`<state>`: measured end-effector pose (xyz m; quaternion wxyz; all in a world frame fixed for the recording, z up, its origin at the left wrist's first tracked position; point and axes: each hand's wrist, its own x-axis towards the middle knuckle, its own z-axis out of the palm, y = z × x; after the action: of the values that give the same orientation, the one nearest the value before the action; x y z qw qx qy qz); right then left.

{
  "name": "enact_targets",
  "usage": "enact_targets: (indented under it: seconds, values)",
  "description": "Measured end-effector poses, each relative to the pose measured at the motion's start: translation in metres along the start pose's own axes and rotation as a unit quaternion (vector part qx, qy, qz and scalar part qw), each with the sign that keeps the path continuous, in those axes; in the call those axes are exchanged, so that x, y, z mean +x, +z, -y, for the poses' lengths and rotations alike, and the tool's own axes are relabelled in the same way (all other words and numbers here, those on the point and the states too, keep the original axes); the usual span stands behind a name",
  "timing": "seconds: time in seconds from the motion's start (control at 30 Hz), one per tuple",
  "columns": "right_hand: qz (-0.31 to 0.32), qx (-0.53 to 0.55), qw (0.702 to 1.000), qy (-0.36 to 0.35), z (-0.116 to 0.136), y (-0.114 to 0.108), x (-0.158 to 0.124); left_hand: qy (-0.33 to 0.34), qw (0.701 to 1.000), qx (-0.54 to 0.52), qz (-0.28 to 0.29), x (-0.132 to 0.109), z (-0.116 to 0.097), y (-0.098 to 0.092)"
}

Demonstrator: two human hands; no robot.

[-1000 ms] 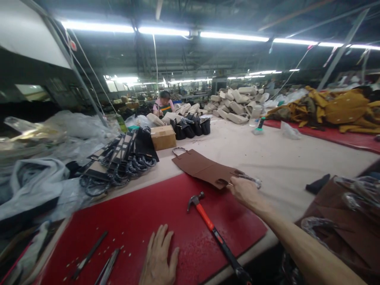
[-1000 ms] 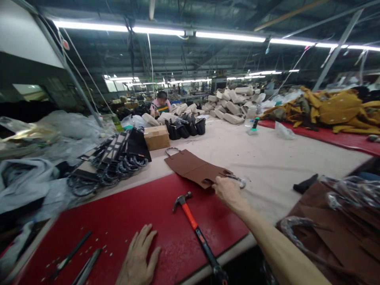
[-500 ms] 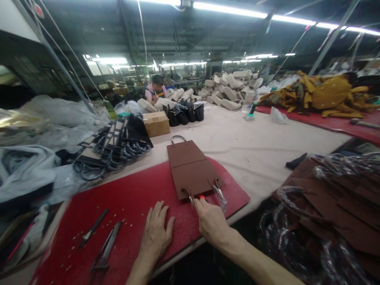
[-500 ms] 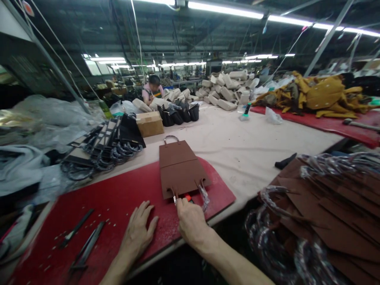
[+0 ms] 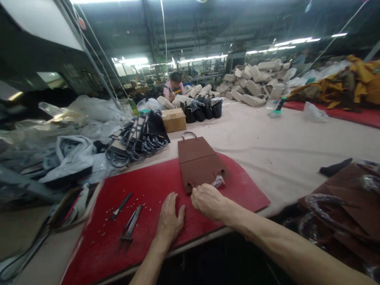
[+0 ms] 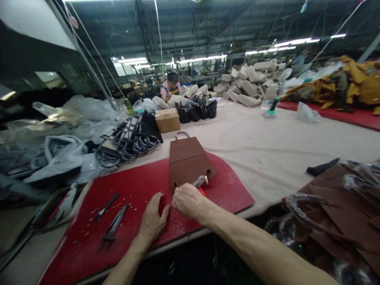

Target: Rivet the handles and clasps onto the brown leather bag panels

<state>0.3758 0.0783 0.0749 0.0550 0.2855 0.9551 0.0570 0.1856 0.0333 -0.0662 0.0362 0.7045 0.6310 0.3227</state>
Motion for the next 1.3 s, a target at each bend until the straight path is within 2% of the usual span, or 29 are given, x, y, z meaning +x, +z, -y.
enact_targets:
  seconds: [0.1,0.17,0.3,0.37,0.47,0.57,0.67,0.77,0.83,0.93,1.03,1.13,1.2,1.23,1.3]
  values:
    - [-0.007,-0.015,0.998,-0.060,0.018,0.007,0.007,-0.027,0.999,-0.017,-0.027,-0.001,0.003,0.002]
    - [-0.008,-0.022,0.996,-0.090,0.020,0.012,0.007,-0.025,0.999,-0.016,-0.027,-0.001,0.003,0.002]
    - [-0.019,-0.019,0.994,-0.108,-0.001,0.014,0.001,-0.004,1.000,-0.001,-0.018,-0.002,0.000,0.000]
    - [-0.036,-0.012,0.996,-0.079,-0.026,0.007,-0.003,0.012,1.000,0.009,-0.005,-0.002,-0.002,-0.001]
    - [-0.077,-0.010,0.997,0.011,-0.066,-0.013,-0.008,0.021,1.000,0.006,0.005,-0.002,-0.004,-0.002]
    - [-0.126,-0.018,0.990,0.064,-0.086,-0.037,-0.009,-0.001,1.000,-0.019,-0.011,-0.002,-0.005,-0.001]
    - [-0.171,-0.037,0.984,0.023,-0.073,-0.058,-0.005,-0.020,0.998,-0.057,-0.021,0.001,-0.007,-0.002]
    - [-0.177,-0.043,0.980,-0.077,-0.036,-0.062,0.003,-0.062,0.987,-0.140,-0.038,0.004,-0.007,-0.011]
    - [-0.175,-0.032,0.973,-0.146,-0.006,-0.052,0.005,-0.130,0.967,-0.215,-0.049,0.005,-0.006,-0.019]
    - [-0.172,0.000,0.962,-0.214,0.036,-0.020,-0.001,-0.244,0.922,-0.296,-0.060,-0.002,-0.003,-0.029]
    - [-0.179,0.047,0.969,-0.167,0.064,0.013,-0.015,-0.285,0.861,-0.416,-0.062,-0.019,-0.007,-0.037]
    - [-0.182,0.086,0.972,-0.123,0.083,0.032,-0.032,-0.322,0.751,-0.576,-0.041,-0.039,-0.022,-0.048]
    - [-0.182,0.109,0.970,-0.123,0.096,0.037,-0.042,-0.355,0.686,-0.634,-0.027,-0.048,-0.033,-0.058]
    - [-0.181,0.122,0.968,-0.122,0.103,0.039,-0.046,-0.369,0.668,-0.645,-0.022,-0.052,-0.038,-0.063]
    - [-0.182,0.149,0.965,-0.116,0.115,0.040,-0.054,-0.394,0.659,-0.640,-0.027,-0.056,-0.044,-0.071]
